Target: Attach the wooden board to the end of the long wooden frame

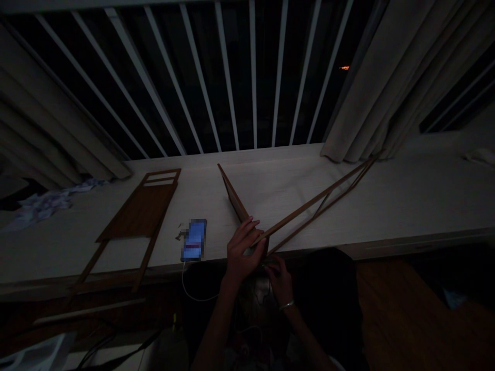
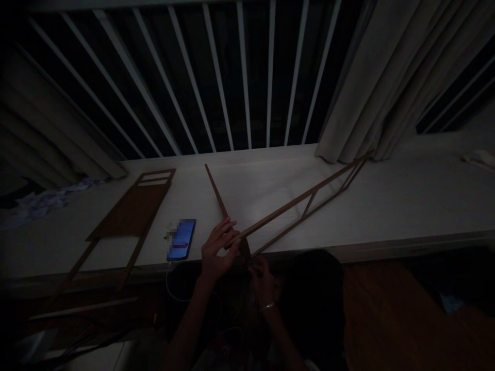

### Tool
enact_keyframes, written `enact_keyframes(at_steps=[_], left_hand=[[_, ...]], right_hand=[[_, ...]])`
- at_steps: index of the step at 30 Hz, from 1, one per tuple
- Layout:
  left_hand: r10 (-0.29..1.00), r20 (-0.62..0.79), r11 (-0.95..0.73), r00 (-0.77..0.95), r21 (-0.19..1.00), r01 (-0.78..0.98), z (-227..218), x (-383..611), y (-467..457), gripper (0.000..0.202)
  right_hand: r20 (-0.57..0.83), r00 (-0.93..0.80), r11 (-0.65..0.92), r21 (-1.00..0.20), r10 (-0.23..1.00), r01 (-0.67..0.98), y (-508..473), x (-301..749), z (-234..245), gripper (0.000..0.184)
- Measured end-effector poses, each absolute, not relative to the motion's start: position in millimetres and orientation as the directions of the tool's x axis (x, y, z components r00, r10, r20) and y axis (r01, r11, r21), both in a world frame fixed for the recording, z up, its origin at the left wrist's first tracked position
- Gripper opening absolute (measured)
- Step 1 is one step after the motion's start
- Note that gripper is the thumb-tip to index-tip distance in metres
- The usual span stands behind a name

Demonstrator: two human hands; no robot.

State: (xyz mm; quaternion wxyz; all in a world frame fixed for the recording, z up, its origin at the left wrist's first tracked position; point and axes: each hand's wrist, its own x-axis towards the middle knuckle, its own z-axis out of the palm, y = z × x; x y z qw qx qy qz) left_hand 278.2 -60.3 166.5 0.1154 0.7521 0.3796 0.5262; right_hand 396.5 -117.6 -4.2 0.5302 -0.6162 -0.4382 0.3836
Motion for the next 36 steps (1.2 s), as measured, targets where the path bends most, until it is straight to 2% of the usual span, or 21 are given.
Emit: enact_keyframes(at_steps=[10,16,29,32,36], left_hand=[[0.679,0.718,-0.697,0.151,0.567,0.439,165.8,278.0,-59.5,0.017],[0.685,0.709,-0.690,0.164,0.562,0.456,166.8,277.7,-60.0,0.017],[0.686,0.707,-0.690,0.169,0.561,0.458,167.4,277.4,-59.8,0.019],[0.683,0.710,-0.695,0.174,0.556,0.456,167.3,276.8,-59.7,0.019],[0.676,0.716,-0.701,0.175,0.550,0.454,165.7,276.5,-59.4,0.019]], right_hand=[[-0.055,0.392,-0.071,-0.997,0.918,0.027,-117.5,392.6,-7.6,0.049],[0.025,0.326,-0.020,-0.991,0.945,0.132,-118.4,392.4,-9.3,0.023],[0.031,0.251,-0.014,-0.985,0.967,0.174,-120.7,391.4,-8.9,0.021],[-0.010,0.243,-0.041,-0.992,0.970,0.122,-123.2,390.2,-6.9,0.025],[-0.089,0.234,-0.082,-0.996,0.968,-0.037,-126.1,387.6,-5.2,0.033]])
